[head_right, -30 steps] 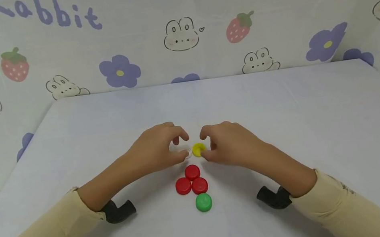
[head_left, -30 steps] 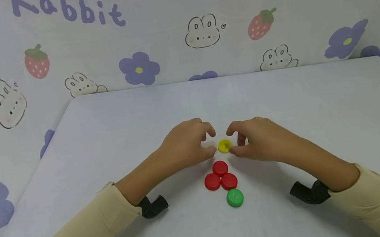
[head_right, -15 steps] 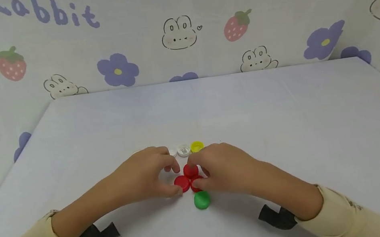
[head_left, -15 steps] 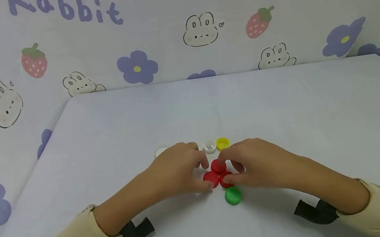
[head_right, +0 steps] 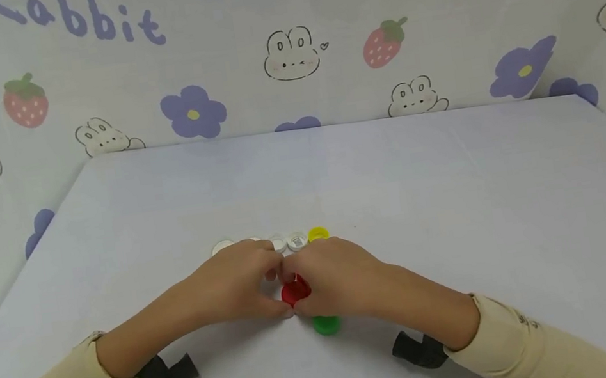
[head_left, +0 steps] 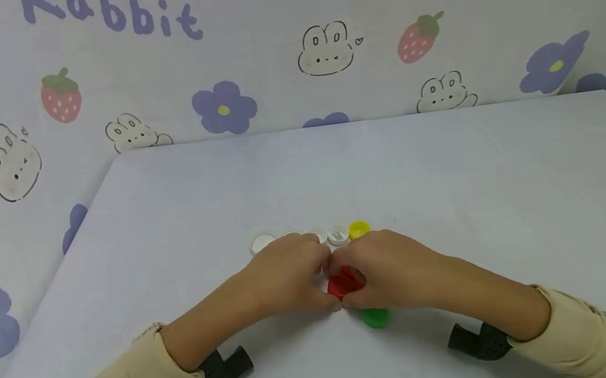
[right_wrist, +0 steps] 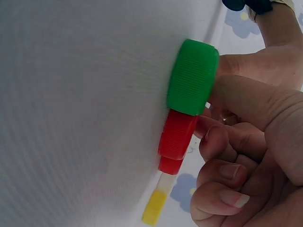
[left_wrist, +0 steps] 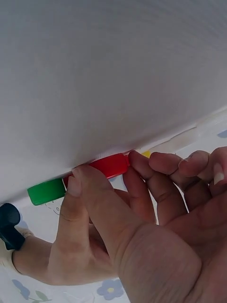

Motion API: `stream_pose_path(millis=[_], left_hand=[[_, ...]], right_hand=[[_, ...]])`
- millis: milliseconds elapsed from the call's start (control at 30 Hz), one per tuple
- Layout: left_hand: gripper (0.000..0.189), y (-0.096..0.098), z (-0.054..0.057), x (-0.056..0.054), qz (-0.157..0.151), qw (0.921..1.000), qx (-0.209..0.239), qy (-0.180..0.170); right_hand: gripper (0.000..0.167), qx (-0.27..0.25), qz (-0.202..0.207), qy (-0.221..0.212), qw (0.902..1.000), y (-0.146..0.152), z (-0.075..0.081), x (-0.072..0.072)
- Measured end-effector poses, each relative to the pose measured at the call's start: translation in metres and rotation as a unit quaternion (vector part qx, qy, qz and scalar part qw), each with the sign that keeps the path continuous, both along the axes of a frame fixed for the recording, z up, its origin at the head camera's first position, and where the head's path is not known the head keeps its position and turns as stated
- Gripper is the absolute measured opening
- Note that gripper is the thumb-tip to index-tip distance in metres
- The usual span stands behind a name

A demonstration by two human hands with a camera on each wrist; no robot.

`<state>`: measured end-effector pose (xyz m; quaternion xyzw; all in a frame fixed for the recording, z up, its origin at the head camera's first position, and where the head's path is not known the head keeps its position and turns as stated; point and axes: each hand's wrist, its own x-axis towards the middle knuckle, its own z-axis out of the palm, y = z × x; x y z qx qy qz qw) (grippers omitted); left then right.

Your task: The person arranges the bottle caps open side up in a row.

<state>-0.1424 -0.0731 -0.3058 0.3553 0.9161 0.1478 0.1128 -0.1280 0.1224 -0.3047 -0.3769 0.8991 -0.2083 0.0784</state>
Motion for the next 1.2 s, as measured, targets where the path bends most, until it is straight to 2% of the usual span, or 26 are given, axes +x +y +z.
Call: stream_pose_path(millis=[400,667,867,933,1033,1200], left_hand=[[0.027,0.0,0.002,-0.001,0.019,0.9994,0.002,-0.03],[0.026,-0.001,0.002,0.002,0.023,0.9994,0.004,-0.024],[0.02,-0.006,0.009,0.005,0.018,0.9996,0.023,0.006],[0.02,-0.008,0.012,0.006,0.02,0.9993,0.031,0.007],[0.022,-0.012,0.018,0.006,0.033,0.9987,0.039,-0.007],[0.025,-0.017,0.022,0.007,0.046,0.9952,0.072,-0.047]], right_hand=[[0.024,0.007,-0.016,-0.027,0.9995,-0.001,0.0,-0.001],[0.025,0.014,-0.031,-0.046,0.9984,-0.003,0.003,0.0],[0.025,-0.02,-0.04,-0.02,0.9988,0.0,0.007,0.001],[0.026,-0.034,-0.044,-0.015,0.9983,0.002,0.008,0.001],[0.027,-0.057,-0.047,-0.012,0.9972,0.005,0.009,0.001],[0.02,-0.1,-0.031,-0.004,0.9945,0.008,0.01,0.0]])
